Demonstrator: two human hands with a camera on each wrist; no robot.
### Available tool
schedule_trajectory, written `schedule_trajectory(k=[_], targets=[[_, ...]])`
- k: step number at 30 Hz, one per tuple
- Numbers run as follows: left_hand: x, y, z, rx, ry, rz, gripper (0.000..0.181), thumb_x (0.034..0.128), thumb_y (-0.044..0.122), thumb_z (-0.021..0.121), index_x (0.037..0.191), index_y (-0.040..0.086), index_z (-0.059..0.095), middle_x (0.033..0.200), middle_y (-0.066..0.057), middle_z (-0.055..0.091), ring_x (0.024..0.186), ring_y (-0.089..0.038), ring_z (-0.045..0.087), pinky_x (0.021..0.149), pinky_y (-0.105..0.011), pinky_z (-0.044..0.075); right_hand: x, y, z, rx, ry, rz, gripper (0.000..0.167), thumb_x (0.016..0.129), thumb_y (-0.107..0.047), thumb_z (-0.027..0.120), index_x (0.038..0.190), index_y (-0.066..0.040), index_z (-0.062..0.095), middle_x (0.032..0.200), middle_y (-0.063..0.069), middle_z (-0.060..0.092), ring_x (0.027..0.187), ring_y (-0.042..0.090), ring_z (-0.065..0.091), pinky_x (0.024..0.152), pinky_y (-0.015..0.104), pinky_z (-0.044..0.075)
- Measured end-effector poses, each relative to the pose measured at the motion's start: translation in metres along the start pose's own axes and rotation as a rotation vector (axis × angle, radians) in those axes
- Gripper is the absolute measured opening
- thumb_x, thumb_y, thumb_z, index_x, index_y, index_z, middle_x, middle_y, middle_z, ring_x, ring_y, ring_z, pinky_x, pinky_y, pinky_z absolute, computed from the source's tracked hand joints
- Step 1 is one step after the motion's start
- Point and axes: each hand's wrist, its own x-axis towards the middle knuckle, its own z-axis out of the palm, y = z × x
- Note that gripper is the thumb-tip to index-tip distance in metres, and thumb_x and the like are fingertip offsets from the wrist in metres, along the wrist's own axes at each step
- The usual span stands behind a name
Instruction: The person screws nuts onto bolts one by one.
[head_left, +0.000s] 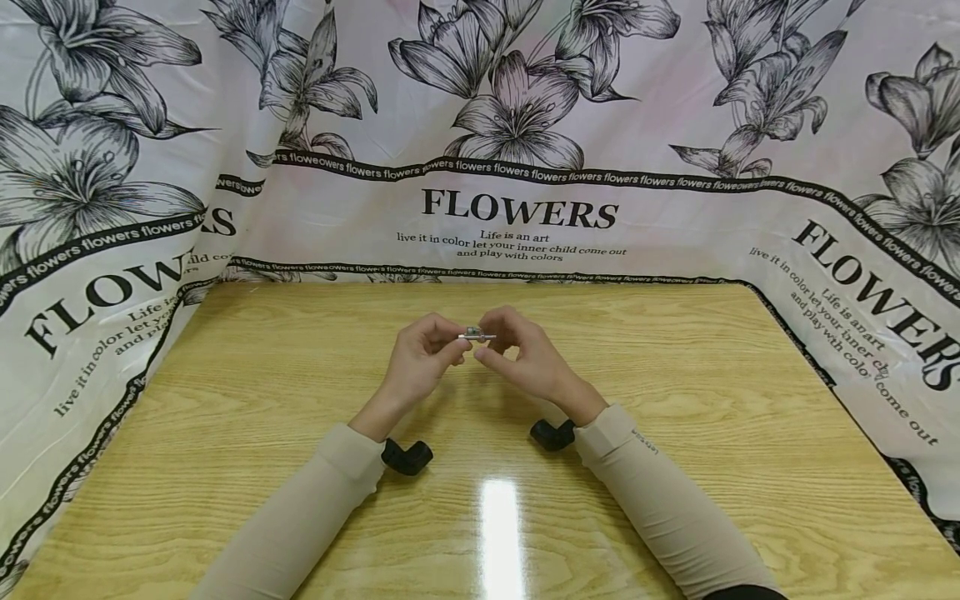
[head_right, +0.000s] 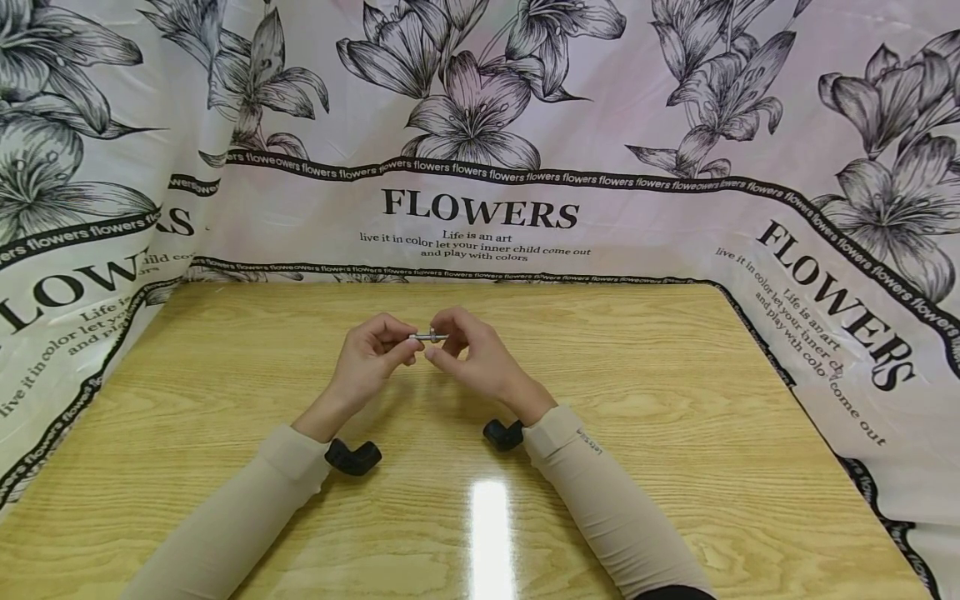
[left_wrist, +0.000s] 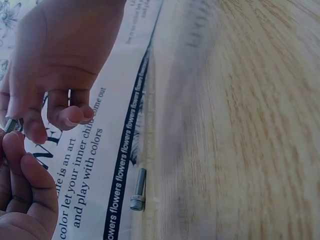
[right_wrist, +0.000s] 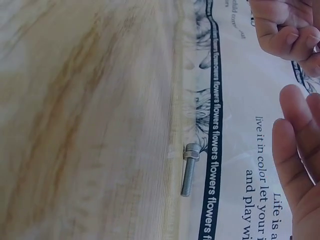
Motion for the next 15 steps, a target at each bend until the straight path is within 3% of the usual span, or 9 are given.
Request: schedule_trajectory(k=[6, 10, 15], targets=[[0.0001, -0.0002, 0.0003, 0.007, -0.002, 0.016, 0.012, 0.0880, 0.002, 0.067, 0.099, -0.003, 0.063, 0.095, -0.019, 0.069, 0.071, -0.021, 0.064, 0.069, -0.033, 0.055, 0.0007, -0.0001, 0.0011, 0.015, -0.013, -0.027, 0.006, 0.098, -0.015, 0.056, 0.100, -0.010, 0.059, 0.092, 0.002, 0.063, 0.073, 0.015, 0.062, 0.065, 0.037, 0.051], [-0.0001, -0.0006, 0.0006, 0.009, -0.007, 0.019, 0.012, 0.0881, 0.002, 0.067, 0.098, -0.003, 0.063, 0.097, -0.020, 0.069, 0.071, -0.020, 0.064, 0.068, -0.033, 0.055, -0.0002, 0.0004, 0.0008, -0.031, -0.009, 0.021, 0.020, 0.102, -0.022, 0.048, 0.090, -0.014, 0.062, 0.088, -0.002, 0.061, 0.074, 0.015, 0.061, 0.061, 0.034, 0.049], [-0.0002, -0.0005, 0.0006, 0.018, -0.003, 0.018, 0.012, 0.0883, 0.002, 0.067, 0.098, -0.002, 0.063, 0.096, -0.021, 0.068, 0.071, -0.021, 0.064, 0.068, -0.032, 0.055, -0.0003, -0.0004, 0.0002, -0.008, -0.015, 0.041, 0.014, 0.099, -0.022, 0.054, 0.104, -0.009, 0.060, 0.095, 0.001, 0.063, 0.075, 0.017, 0.062, 0.063, 0.037, 0.050]])
